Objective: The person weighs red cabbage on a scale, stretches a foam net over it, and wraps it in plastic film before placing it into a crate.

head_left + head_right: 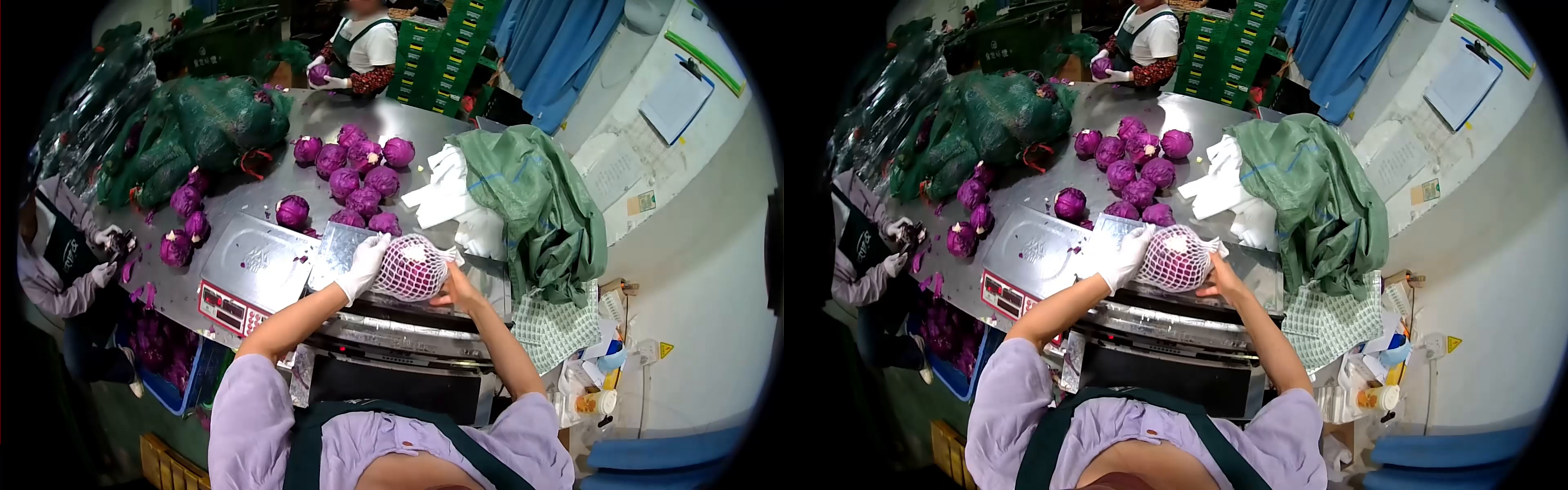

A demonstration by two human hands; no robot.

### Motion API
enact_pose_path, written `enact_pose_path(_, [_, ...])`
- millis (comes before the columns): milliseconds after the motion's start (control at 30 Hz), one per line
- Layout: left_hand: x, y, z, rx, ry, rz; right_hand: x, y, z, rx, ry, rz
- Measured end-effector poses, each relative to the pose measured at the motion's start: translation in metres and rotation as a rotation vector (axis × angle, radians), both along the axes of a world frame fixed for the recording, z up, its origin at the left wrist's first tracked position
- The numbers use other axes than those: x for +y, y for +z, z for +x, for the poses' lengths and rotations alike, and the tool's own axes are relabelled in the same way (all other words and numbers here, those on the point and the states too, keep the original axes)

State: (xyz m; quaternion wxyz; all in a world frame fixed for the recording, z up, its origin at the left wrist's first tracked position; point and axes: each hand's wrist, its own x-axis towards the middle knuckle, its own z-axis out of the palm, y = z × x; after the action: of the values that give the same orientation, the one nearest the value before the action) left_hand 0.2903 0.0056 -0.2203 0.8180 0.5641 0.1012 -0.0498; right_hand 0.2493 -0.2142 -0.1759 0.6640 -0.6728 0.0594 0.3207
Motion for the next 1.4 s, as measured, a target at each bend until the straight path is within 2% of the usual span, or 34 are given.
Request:
enact_pose_path(33, [0.003, 0.000, 0.005, -0.002, -0.003, 0.004, -0.005, -0.003, 0.003, 0.003, -0.006, -0.006])
enact_pose_path(100, [0.010, 0.005, 0.006, -0.029, -0.156, 0.055, -0.016, 0.000, 0.004, 0.011, 0.008, -0.028])
enact_pose_path(133, [0.021, 0.009, 0.007, -0.068, -0.187, 0.371, -0.022, 0.004, 0.003, 0.010, 0.027, -0.055])
enact_pose_path(167, [0.027, 0.032, -0.003, -0.089, -0.193, 0.525, -0.027, 0.011, -0.002, 0.015, 0.030, -0.052])
enact_pose_path(233, [0.043, 0.076, -0.031, -0.324, -0.188, 0.888, -0.036, 0.031, -0.017, -0.437, -0.027, -0.327])
enact_pose_path(267, [0.049, 0.098, -0.049, -0.434, -0.224, 0.993, -0.038, 0.044, -0.029, -0.433, -0.022, -0.324])
enact_pose_path(300, [0.052, 0.112, -0.065, -0.547, -0.261, 1.096, -0.041, 0.058, -0.042, -0.744, 0.084, -0.507])
enact_pose_path(333, [0.057, 0.113, -0.076, -0.783, -0.375, 1.175, -0.044, 0.067, -0.054, -1.051, 0.193, -0.689])
enact_pose_path(367, [0.063, 0.113, -0.083, -0.960, -0.578, 1.268, -0.046, 0.070, -0.064, -1.310, 0.384, -0.779])
enact_pose_path(433, [0.065, 0.113, -0.097, -1.282, -1.070, 1.551, -0.039, 0.073, -0.078, -1.451, 0.857, -0.921])
enact_pose_path(467, [0.066, 0.092, -0.099, -1.486, -1.074, 1.609, -0.033, 0.069, -0.084, -1.557, 0.980, -0.996])
enact_pose_path(500, [0.067, 0.082, -0.105, -1.502, -0.969, 1.552, -0.028, 0.056, -0.086, -1.682, 0.969, -0.919])
enact_pose_path(567, [0.071, 0.064, -0.106, -1.501, -0.977, 1.512, -0.021, 0.026, -0.085, -1.724, 0.993, -0.795])
enact_pose_path(600, [0.071, 0.051, -0.103, -1.626, -0.887, 1.521, -0.022, 0.016, -0.081, -1.755, 0.997, -0.768])
enact_pose_path(633, [0.074, 0.037, -0.102, -1.510, -0.893, 1.491, -0.025, 0.008, -0.079, -1.788, 0.999, -0.742])
enact_pose_path(700, [0.080, 0.045, -0.108, -1.219, -0.959, 1.426, -0.036, 0.003, -0.092, -1.701, 0.824, -0.817])
enact_pose_path(733, [0.092, 0.029, -0.110, -1.347, -0.767, 1.224, -0.042, 0.001, -0.109, -1.466, 0.684, -0.843])
enact_pose_path(767, [0.099, 0.033, -0.126, -0.945, -0.747, 1.169, -0.047, 0.004, -0.127, -1.236, 0.545, -0.860])
enact_pose_path(833, [0.097, 0.084, -0.160, -0.110, -0.839, 0.873, -0.056, 0.026, -0.159, -1.216, 0.440, -0.710])
enact_pose_path(867, [0.104, 0.098, -0.175, -0.001, -0.884, 0.751, -0.060, 0.037, -0.174, -1.080, 0.339, -0.497])
enact_pose_path(900, [0.111, 0.114, -0.183, 0.107, -0.926, 0.627, -0.055, 0.083, -0.190, -0.945, 0.341, -0.460])
enact_pose_path(967, [0.119, 0.165, -0.192, -0.095, -0.981, 0.390, -0.064, 0.152, -0.210, -0.728, 0.254, -0.426])
enact_pose_path(1000, [0.125, 0.182, -0.187, -0.262, -0.908, 0.368, -0.067, 0.179, -0.217, -0.650, 0.181, -0.408])
enact_pose_path(1067, [0.134, 0.223, -0.162, -0.529, -0.781, 0.293, -0.061, 0.205, -0.207, -0.980, -0.131, -0.024])
enact_pose_path(1133, [0.123, 0.238, -0.121, -0.720, -0.690, 0.271, -0.064, 0.196, -0.140, -1.252, -0.117, 0.164])
enact_pose_path(1167, [0.109, 0.231, -0.099, -0.816, -0.648, 0.304, -0.044, 0.196, -0.111, -1.142, -0.360, 0.104])
enact_pose_path(1200, [0.093, 0.220, -0.081, -0.888, -0.636, 0.378, -0.035, 0.182, -0.071, -1.159, -0.349, 0.073])
enact_pose_path(1233, [0.079, 0.204, -0.064, -0.959, -0.618, 0.455, -0.042, 0.157, -0.035, -1.169, -0.241, -0.236])
enact_pose_path(1267, [0.069, 0.180, -0.043, -0.840, -0.638, 0.634, -0.034, 0.117, -0.001, -1.211, -0.119, -0.160])
enact_pose_path(1300, [0.062, 0.150, -0.024, -0.708, -0.651, 0.810, -0.039, 0.076, 0.018, -1.148, 0.076, -0.590])
enact_pose_path(1333, [0.060, 0.118, -0.013, -0.735, -0.736, 0.896, -0.030, 0.046, 0.020, -0.920, 0.192, -0.661])
enact_pose_path(1367, [0.059, 0.087, -0.006, -0.760, -0.823, 0.981, -0.024, 0.027, 0.017, -0.832, 0.313, -0.758])
enact_pose_path(1400, [0.051, 0.059, -0.012, -0.686, -0.779, 0.803, -0.008, 0.037, -0.001, -0.713, 0.370, -0.648])
